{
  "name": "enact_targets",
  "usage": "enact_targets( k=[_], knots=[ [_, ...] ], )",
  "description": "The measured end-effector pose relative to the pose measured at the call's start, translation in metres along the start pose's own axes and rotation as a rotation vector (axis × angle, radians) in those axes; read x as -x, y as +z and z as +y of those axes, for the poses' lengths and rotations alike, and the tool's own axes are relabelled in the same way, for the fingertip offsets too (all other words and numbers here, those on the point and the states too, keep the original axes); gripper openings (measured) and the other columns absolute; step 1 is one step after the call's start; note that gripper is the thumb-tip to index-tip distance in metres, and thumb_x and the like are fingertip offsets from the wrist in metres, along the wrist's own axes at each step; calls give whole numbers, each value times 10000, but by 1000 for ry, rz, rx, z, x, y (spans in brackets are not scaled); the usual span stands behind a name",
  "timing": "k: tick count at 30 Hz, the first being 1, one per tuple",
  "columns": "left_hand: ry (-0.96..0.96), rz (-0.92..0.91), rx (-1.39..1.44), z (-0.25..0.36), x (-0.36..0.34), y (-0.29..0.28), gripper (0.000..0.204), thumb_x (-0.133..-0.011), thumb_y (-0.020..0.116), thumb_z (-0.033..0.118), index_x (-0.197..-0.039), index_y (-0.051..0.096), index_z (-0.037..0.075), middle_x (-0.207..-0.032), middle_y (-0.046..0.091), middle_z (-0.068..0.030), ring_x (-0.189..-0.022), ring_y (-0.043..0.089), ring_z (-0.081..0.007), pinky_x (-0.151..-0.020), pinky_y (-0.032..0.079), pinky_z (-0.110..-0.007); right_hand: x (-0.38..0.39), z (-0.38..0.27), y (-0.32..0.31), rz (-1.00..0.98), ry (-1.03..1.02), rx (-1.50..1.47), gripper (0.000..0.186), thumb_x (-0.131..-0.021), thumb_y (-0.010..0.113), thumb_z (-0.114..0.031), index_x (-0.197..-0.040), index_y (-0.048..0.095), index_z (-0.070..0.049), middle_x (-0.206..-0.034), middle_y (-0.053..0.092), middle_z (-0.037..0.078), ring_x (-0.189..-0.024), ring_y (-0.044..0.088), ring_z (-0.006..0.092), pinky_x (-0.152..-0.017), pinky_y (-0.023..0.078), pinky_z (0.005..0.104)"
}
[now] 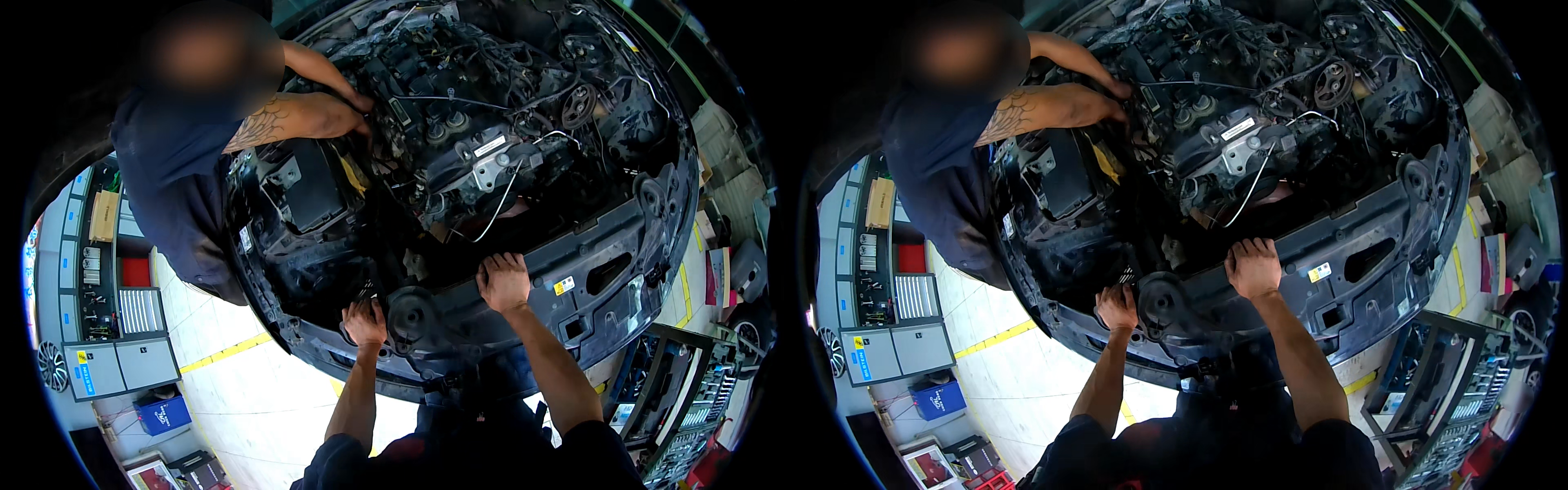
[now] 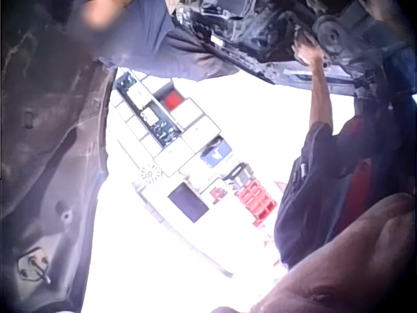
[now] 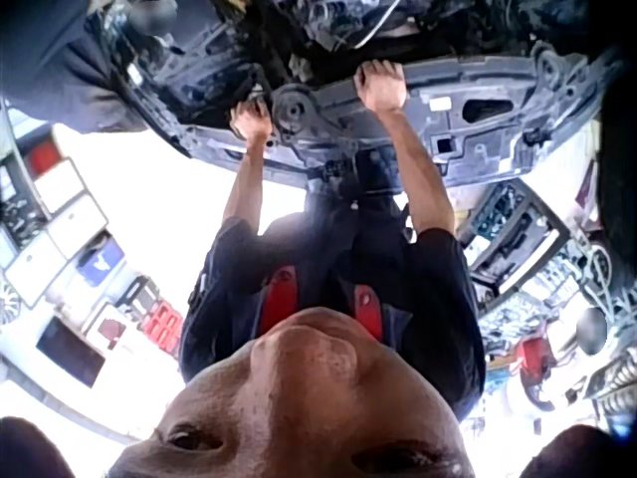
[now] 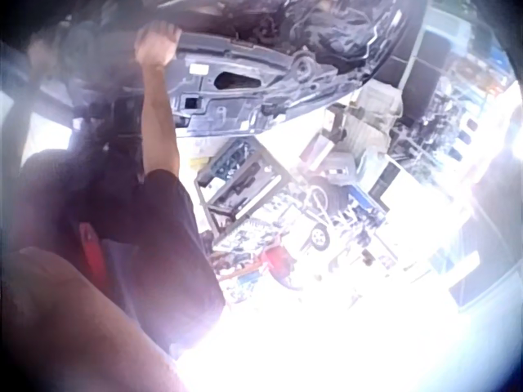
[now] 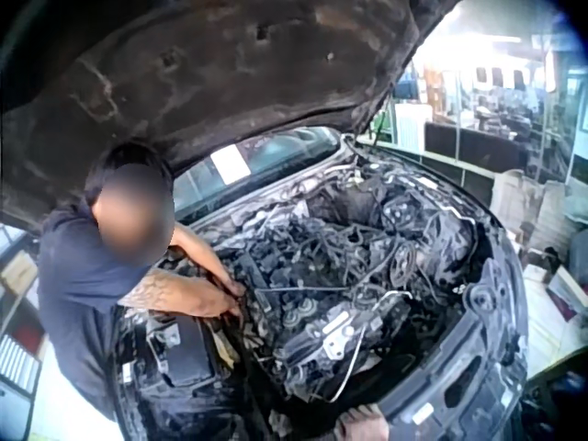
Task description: The person selects bolts and nuts from a tray, then works on a car engine with another person. They use a wrench to tighten bolts on the engine while coordinating with a coworker.
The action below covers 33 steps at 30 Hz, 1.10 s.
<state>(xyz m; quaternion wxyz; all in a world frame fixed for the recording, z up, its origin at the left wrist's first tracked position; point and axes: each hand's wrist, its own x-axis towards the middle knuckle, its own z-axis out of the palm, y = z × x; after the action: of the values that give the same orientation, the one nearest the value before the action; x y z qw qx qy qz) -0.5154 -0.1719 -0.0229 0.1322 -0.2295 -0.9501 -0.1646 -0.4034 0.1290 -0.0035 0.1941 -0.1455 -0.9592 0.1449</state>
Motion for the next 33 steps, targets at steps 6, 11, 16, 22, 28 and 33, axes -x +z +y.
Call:
enact_targets(
  k=[6, 11, 16, 22, 28, 33],
  knots=[
    [-6, -108, -97, -10, 8, 1, 242, -902, 542, 210, -874, 699, 29, -882, 686, -137, -842, 612, -324, -772, 433, -429, 0, -1, -6, -20, -24, 35, 165, -834, 621, -237, -773, 645, -85, -780, 625, 74, -801, 583, 261, -795, 433, 391],
    [-45, -62, -4, 4, -1, -7, 297, -927, 510, 249, -757, 664, 60, -786, 664, -126, -814, 606, -325, -745, 441, -441, 3, -1, -1, -19, -12, -4, 148, -837, 613, -216, -787, 648, -82, -787, 631, 76, -800, 589, 272, -801, 434, 393],
    [-70, 27, 16, -2, 2, -5, 272, -896, 547, 261, -790, 687, 55, -806, 669, -134, -812, 609, -326, -761, 447, -430, 2, -4, 0, 5, -16, -12, 138, -846, 605, -203, -790, 642, -83, -806, 635, 69, -820, 595, 257, -822, 436, 389],
    [-80, -14, 12, -1, 2, -3, 286, -902, 524, 246, -740, 667, 60, -798, 675, -123, -808, 615, -324, -753, 444, -431, 0, -5, -3, -6, -21, 9, 147, -847, 606, -210, -793, 641, -78, -811, 638, 65, -827, 593, 255, -842, 434, 383],
    [-62, -29, -1, -3, 2, -3, 258, -893, 548, 226, -786, 699, 47, -819, 693, -115, -826, 625, -300, -762, 443, -411, 1, -4, 0, 20, -15, 1, 152, -839, 610, -206, -771, 636, -72, -799, 636, 77, -823, 595, 264, -830, 438, 384],
    [-53, -62, -16, 0, 0, -6, 281, -909, 536, 257, -799, 704, 60, -796, 686, -110, -813, 619, -313, -755, 453, -435, 0, -5, -4, 6, -5, -5, 154, -838, 604, -207, -770, 638, -72, -794, 640, 89, -828, 602, 275, -830, 442, 390]
  ],
)
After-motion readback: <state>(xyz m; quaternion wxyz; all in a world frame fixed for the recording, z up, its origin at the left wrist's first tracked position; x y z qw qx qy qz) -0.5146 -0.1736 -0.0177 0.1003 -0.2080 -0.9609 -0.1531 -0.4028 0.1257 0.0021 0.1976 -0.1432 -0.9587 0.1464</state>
